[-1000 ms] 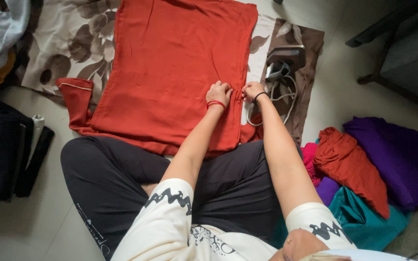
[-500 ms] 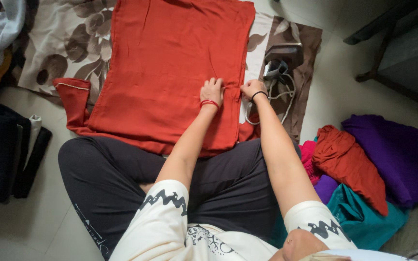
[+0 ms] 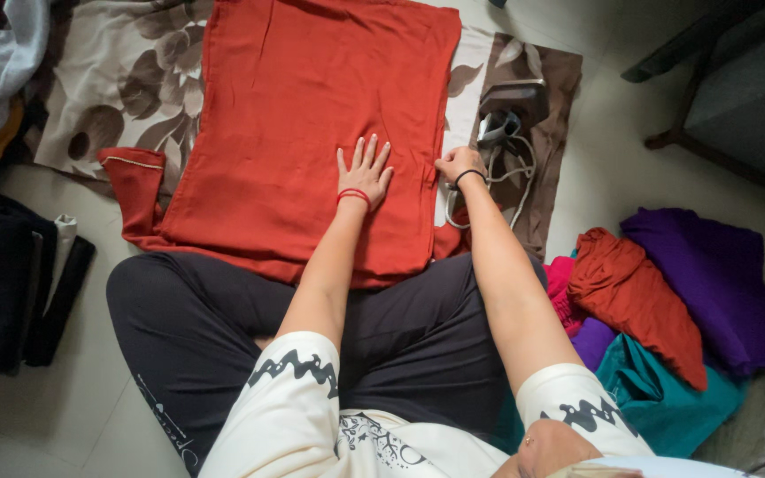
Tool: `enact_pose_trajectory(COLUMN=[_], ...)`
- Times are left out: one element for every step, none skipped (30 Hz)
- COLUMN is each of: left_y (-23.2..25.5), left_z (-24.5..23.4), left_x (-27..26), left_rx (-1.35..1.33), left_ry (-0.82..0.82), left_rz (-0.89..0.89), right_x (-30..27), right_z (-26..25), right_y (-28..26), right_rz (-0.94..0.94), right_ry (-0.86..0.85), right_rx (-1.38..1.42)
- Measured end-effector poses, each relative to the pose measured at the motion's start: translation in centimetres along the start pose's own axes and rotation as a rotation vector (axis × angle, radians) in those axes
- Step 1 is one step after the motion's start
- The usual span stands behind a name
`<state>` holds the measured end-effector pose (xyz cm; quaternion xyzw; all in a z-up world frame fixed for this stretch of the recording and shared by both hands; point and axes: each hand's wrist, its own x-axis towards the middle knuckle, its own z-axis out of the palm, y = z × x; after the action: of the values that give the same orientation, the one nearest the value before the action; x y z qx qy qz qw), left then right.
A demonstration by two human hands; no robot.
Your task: The person irons a red long-sleeved shirt laid out on a patterned cloth on the floor. They smooth the fabric with their hands and use a handheld electric iron to press the sleeves and the main body of the shirt.
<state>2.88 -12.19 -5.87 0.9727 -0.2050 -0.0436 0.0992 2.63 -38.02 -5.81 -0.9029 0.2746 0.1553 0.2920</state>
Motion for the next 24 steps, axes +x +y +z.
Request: enact_pose_trajectory(left_y=[-0.4, -0.9, -1.5, -1.8, -1.9, -2.1, -2.2, -2.5, -2.7, -2.8, -2.9, -3.1, -3.3, -3.4, -3.6, -3.9, -4.4, -4.8, -5.2, -5.5, -5.8, -5.9, -5.8, -5.8], left_z=[0.2, 0.5, 0.9, 1.4, 1.9, 2.4, 2.8, 3.1, 3.3, 3.5, 3.5, 3.4, 3.4, 3.3, 3.2, 3.0, 2.8, 2.6, 2.4, 2.4, 2.3, 2.2, 2.1, 1.9], left_x=[0.1, 0.1, 0.1, 0.2, 0.5, 0.5, 0.6, 0.4, 0.2, -0.2, -0.4, -0.7, -0.9, -0.8, -0.6, -0.2, 0.0, 0.1, 0.1, -0.2, -0.7, -1.0, -1.2, -1.2], left_rx=[0.008, 0.009, 0.01, 0.011, 0.031, 0.053, 0.074, 0.001, -0.073, -0.149, -0.145, -0.141, -0.137, -0.117, -0.097, -0.075, -0.083, -0.092, -0.1, -0.091, -0.082, -0.071, -0.054, -0.037], left_ry=[0.004, 0.005, 0.007, 0.009, 0.077, 0.142, 0.208, 0.283, 0.358, 0.428, 0.454, 0.476, 0.498, 0.503, 0.507, 0.514, 0.5, 0.483, 0.466, 0.48, 0.495, 0.509, 0.513, 0.519], left_rz=[0.007, -0.024, -0.054, -0.085, -0.086, -0.088, -0.09, -0.13, -0.169, -0.207, -0.23, -0.251, -0.273, -0.246, -0.218, -0.19, -0.21, -0.229, -0.248, -0.263, -0.277, -0.292, -0.254, -0.217], right_x=[0.0, 0.1, 0.2, 0.4, 0.4, 0.4, 0.5, 0.6, 0.7, 0.8, 1.0, 0.9, 0.8, 0.8, 0.8, 0.7, 0.6, 0.4, 0.4, 0.3, 0.3, 0.3, 0.3, 0.3], right_z=[0.2, 0.4, 0.4, 0.4, 0.4, 0.6, 0.6, 0.7, 0.7, 0.8, 0.9, 1.0, 1.1, 1.1, 1.0, 0.9, 0.9, 0.8, 0.8, 0.8, 0.8, 0.8, 0.8, 0.8], right_y=[0.1, 0.2, 0.3, 0.4, 0.5, 0.6, 0.8, 1.0, 1.0, 1.0, 0.9, 0.9, 1.0, 0.9, 0.8, 0.8, 0.9, 1.0, 0.8, 0.7, 0.7, 0.6, 0.5, 0.3], right_rz=[-0.021, -0.044, -0.066, -0.059, -0.052, -0.045, -0.077, -0.11, -0.143, -0.115, -0.087, -0.056, -0.055, -0.058, -0.061, -0.072, -0.082, -0.09, -0.094, -0.094, -0.095, -0.088, -0.081, -0.076], right_ry=[0.022, 0.049, 0.075, 0.055, 0.035, 0.012, 0.037, 0.062, 0.086, 0.069, 0.052, 0.033, 0.038, 0.046, 0.054, 0.046, 0.037, 0.027, 0.04, 0.052, 0.064, 0.062, 0.06, 0.058], right_rx=[-0.021, -0.041, -0.061, -0.058, -0.055, -0.051, -0.069, -0.085, -0.101, -0.09, -0.08, -0.07, -0.076, -0.082, -0.089, -0.083, -0.078, -0.072, -0.079, -0.087, -0.094, -0.096, -0.098, -0.1])
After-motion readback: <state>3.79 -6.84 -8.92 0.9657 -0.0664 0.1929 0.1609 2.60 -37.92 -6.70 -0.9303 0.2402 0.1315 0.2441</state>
